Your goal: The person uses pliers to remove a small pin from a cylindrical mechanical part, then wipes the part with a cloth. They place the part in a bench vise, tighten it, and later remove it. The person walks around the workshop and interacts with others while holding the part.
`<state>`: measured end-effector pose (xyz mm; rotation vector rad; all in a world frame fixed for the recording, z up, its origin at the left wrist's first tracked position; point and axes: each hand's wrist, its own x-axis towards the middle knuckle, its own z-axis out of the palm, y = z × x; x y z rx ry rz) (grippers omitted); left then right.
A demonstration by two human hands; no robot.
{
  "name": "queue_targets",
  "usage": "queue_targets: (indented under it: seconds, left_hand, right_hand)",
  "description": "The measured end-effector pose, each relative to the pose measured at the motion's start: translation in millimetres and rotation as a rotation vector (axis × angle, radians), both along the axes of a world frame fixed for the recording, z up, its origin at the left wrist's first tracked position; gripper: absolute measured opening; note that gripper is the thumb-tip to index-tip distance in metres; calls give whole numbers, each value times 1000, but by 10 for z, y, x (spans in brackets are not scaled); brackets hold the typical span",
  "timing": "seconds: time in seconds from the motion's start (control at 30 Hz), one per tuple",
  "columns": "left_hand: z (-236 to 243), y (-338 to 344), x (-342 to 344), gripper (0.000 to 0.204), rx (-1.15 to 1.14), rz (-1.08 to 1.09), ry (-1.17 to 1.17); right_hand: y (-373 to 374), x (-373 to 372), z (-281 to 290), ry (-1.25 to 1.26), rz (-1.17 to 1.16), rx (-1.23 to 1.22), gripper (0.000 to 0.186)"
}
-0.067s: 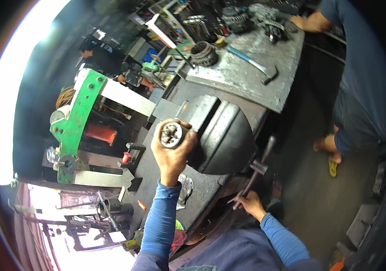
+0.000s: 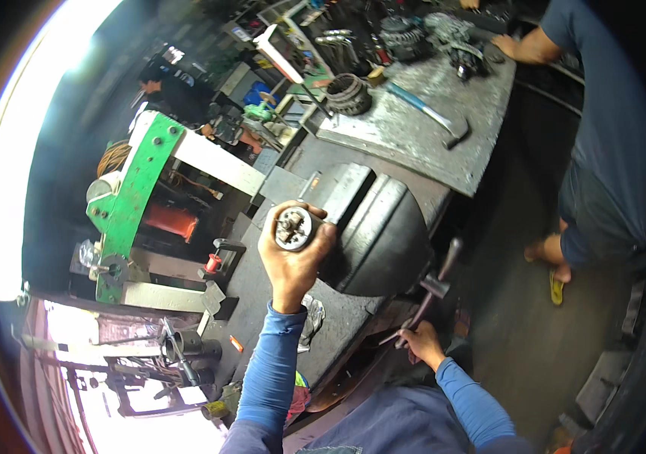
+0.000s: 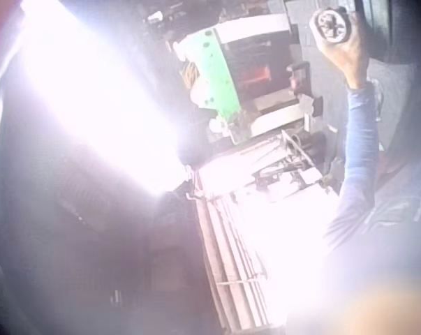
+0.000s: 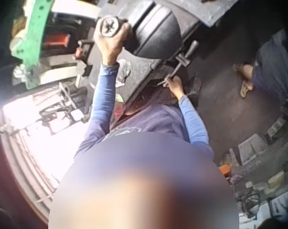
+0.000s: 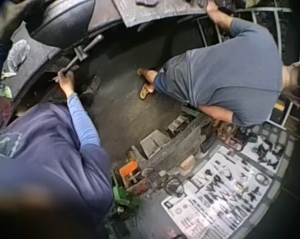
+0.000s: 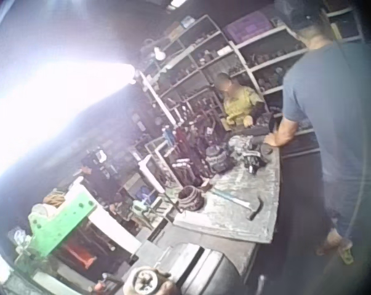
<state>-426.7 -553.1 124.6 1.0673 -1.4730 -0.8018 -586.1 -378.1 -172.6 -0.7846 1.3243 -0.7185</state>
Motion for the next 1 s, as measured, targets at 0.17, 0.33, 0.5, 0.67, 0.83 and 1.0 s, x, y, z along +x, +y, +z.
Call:
queue_targets:
  seconds: [0.17, 0.33, 0.5, 0.67, 0.83, 1.0]
  left_hand:
    - [337, 66, 58, 49, -67, -33, 158]
    - [559, 305, 285, 45, 7, 27, 169]
    - [455, 738, 632, 46, 53, 84, 212]
    - [407, 1201, 1084, 44, 71, 237, 199]
    - [360, 1350, 1334, 41, 75, 354, 230]
    - [259, 1176, 1263, 40, 61, 304, 377]
  right_hand:
    - [-233, -202, -866, 561, -49, -17, 48]
    - [-716, -510, -1247, -414, -540, 210, 12]
    - [-1684, -1306, -776, -698, -1214, -37, 21]
    - [-2318, -1778, 1295, -494, -968, -573, 10]
    - [-962, -508, 2391, 134, -216, -1240, 19]
    - [195, 263, 884, 519, 1057, -1111, 32]
